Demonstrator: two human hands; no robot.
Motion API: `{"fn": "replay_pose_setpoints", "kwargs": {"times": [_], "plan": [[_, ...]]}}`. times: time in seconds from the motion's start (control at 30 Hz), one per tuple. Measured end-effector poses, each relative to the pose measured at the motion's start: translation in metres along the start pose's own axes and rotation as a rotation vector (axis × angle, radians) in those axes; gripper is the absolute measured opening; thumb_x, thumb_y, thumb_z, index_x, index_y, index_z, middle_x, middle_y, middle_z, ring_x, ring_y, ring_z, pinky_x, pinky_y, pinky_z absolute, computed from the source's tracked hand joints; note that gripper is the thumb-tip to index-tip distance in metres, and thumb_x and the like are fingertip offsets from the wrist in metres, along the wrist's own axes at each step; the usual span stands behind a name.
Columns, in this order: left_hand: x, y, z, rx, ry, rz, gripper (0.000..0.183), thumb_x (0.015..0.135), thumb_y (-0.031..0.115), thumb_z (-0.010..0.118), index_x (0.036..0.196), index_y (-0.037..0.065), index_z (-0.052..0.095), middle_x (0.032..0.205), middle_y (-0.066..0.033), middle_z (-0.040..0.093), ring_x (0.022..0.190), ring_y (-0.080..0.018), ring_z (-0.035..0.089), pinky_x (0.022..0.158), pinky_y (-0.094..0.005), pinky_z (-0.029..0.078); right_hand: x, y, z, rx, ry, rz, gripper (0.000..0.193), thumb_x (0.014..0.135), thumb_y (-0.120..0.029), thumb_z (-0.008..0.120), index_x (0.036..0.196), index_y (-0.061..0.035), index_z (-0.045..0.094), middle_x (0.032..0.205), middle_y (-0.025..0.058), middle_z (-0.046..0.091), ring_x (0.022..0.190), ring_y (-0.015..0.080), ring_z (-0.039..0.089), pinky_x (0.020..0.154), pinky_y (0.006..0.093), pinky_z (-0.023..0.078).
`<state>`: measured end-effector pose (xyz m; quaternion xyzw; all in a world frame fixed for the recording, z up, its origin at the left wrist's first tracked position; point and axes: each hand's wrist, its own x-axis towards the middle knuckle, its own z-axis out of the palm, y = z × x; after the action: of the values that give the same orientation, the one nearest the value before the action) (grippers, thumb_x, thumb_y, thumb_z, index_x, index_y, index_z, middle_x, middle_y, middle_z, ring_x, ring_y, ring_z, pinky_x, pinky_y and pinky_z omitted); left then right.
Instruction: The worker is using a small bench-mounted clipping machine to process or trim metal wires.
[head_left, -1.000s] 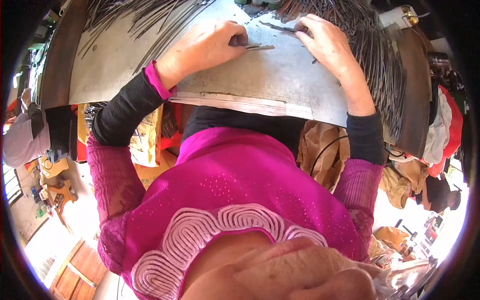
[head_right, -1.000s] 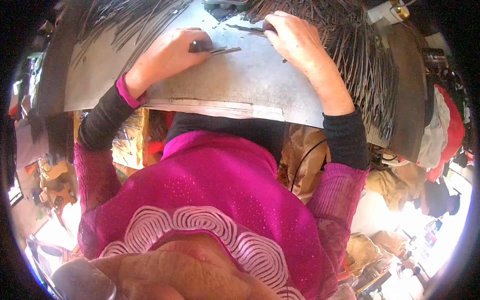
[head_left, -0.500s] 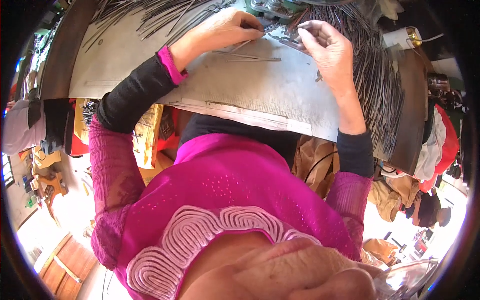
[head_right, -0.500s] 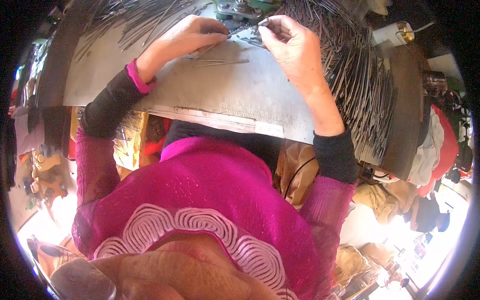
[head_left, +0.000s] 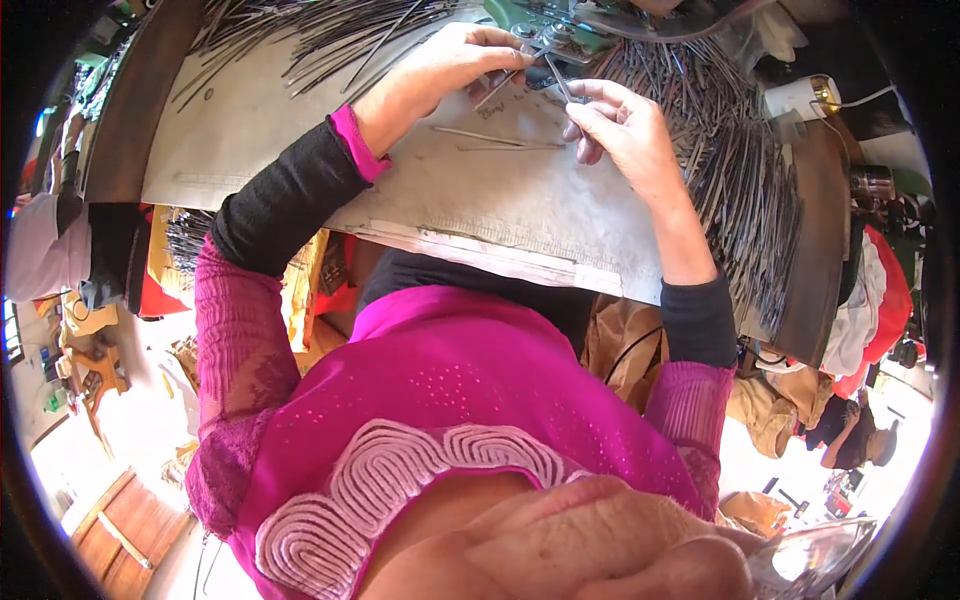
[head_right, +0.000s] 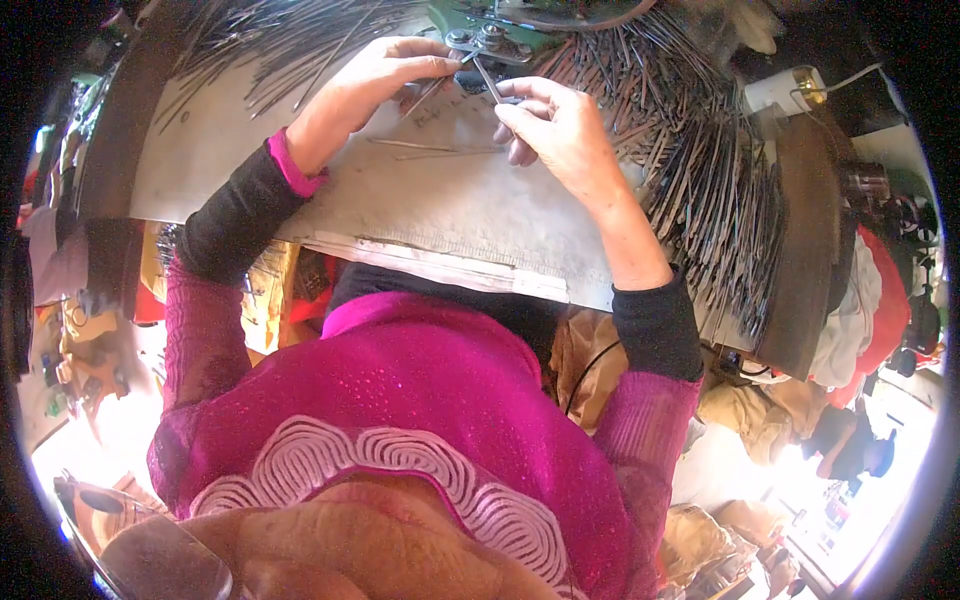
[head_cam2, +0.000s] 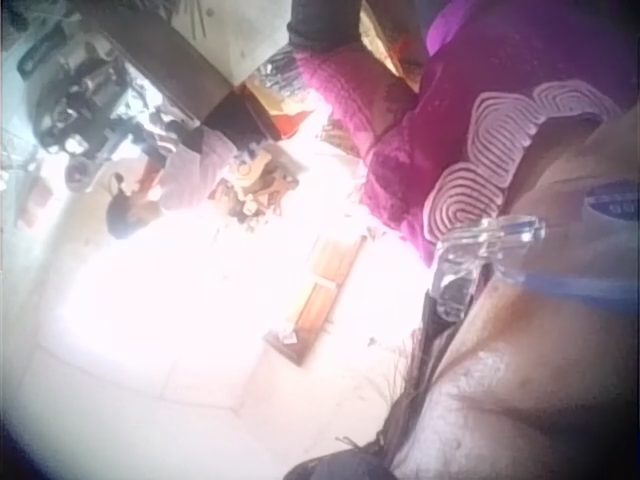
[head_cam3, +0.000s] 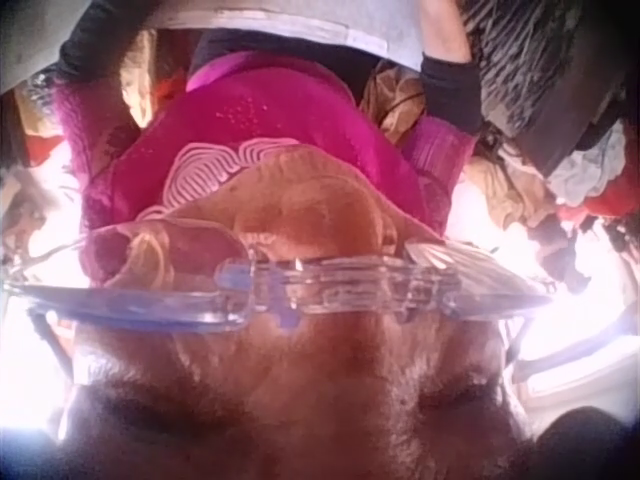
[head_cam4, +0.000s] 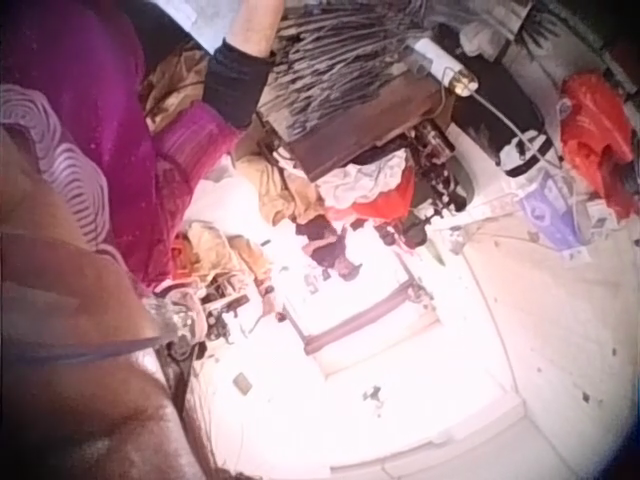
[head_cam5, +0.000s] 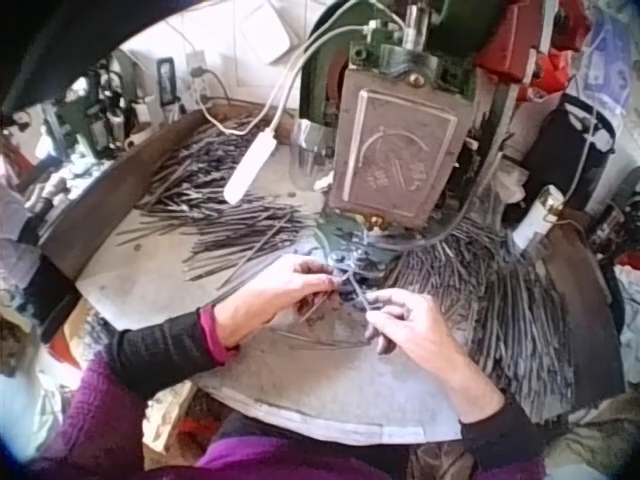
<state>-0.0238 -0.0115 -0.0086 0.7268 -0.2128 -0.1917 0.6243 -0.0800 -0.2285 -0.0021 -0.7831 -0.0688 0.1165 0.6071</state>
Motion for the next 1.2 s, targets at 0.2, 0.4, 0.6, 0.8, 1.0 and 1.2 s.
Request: {"fn": "replay_pose_setpoints", "kwargs": {"times": [0.2, 0.4, 0.6, 0.8, 1.0, 1.2], "plan": [[0.005, -0.004, -0.001, -0.023, 0.012, -0.040, 0.033, 0.083, 0.032, 0.058, 0.104, 0.006, 0.062, 0.086, -0.0013, 0.061, 0.076, -0.0052, 0.055, 0.053, -0.0181, 0.040, 0.002, 0.001, -0.003, 0.013, -0.015, -0.038, 0.029, 0.085, -0.014, 0.058, 0.110, 0.0015, 0.055, 0.069, 0.0056, 0.061, 0.052, 0.0064, 0.054, 0.047, 0.0183, 0.043], [0.007, -0.006, 0.001, -0.028, 0.044, 0.039, 0.026, 0.082, 0.026, 0.060, 0.094, 0.003, 0.065, 0.077, -0.0017, 0.063, 0.059, -0.0068, 0.054, 0.049, -0.0201, 0.041, 0.003, -0.001, -0.004, 0.044, -0.011, -0.019, 0.029, 0.085, -0.015, 0.058, 0.109, 0.0024, 0.055, 0.069, 0.0059, 0.060, 0.051, 0.0069, 0.053, 0.046, 0.0185, 0.043], [0.017, 0.004, -0.004, 0.065, 0.022, 0.102, 0.028, 0.084, 0.029, 0.059, 0.095, 0.003, 0.065, 0.076, -0.0015, 0.061, 0.061, -0.0057, 0.053, 0.049, -0.0188, 0.039, 0.007, -0.009, -0.009, 0.046, 0.041, -0.061, 0.028, 0.085, -0.014, 0.058, 0.107, 0.0025, 0.055, 0.071, 0.0057, 0.060, 0.051, 0.0068, 0.053, 0.047, 0.0185, 0.042], [0.033, 0.003, -0.004, 0.049, 0.074, 0.063, 0.028, 0.086, 0.030, 0.057, 0.088, 0.002, 0.063, 0.070, -0.0007, 0.057, 0.057, -0.0043, 0.051, 0.047, -0.0167, 0.036, 0.021, -0.009, -0.017, 0.115, 0.041, -0.046, 0.028, 0.084, -0.014, 0.059, 0.107, 0.0027, 0.056, 0.071, 0.0064, 0.061, 0.052, 0.0085, 0.055, 0.047, 0.0203, 0.043], [0.037, 0.005, -0.006, 0.098, 0.028, 0.089, 0.029, 0.087, 0.029, 0.055, 0.079, 0.002, 0.061, 0.066, 0.0000, 0.053, 0.054, -0.0043, 0.046, 0.046, -0.0180, 0.032, 0.023, -0.006, -0.019, 0.108, 0.046, -0.046, 0.029, 0.084, -0.015, 0.059, 0.106, 0.0028, 0.056, 0.071, 0.0067, 0.061, 0.052, 0.0085, 0.055, 0.047, 0.0199, 0.043], [0.033, 0.007, -0.012, 0.050, 0.001, 0.145, 0.027, 0.087, 0.026, 0.054, 0.077, 0.002, 0.060, 0.060, -0.0003, 0.049, 0.050, -0.0045, 0.042, 0.045, -0.0198, 0.030, 0.026, -0.012, -0.015, 0.142, 0.050, 0.000, 0.030, 0.082, -0.015, 0.061, 0.106, 0.0026, 0.056, 0.072, 0.0065, 0.061, 0.052, 0.0079, 0.054, 0.046, 0.0198, 0.041]]}}
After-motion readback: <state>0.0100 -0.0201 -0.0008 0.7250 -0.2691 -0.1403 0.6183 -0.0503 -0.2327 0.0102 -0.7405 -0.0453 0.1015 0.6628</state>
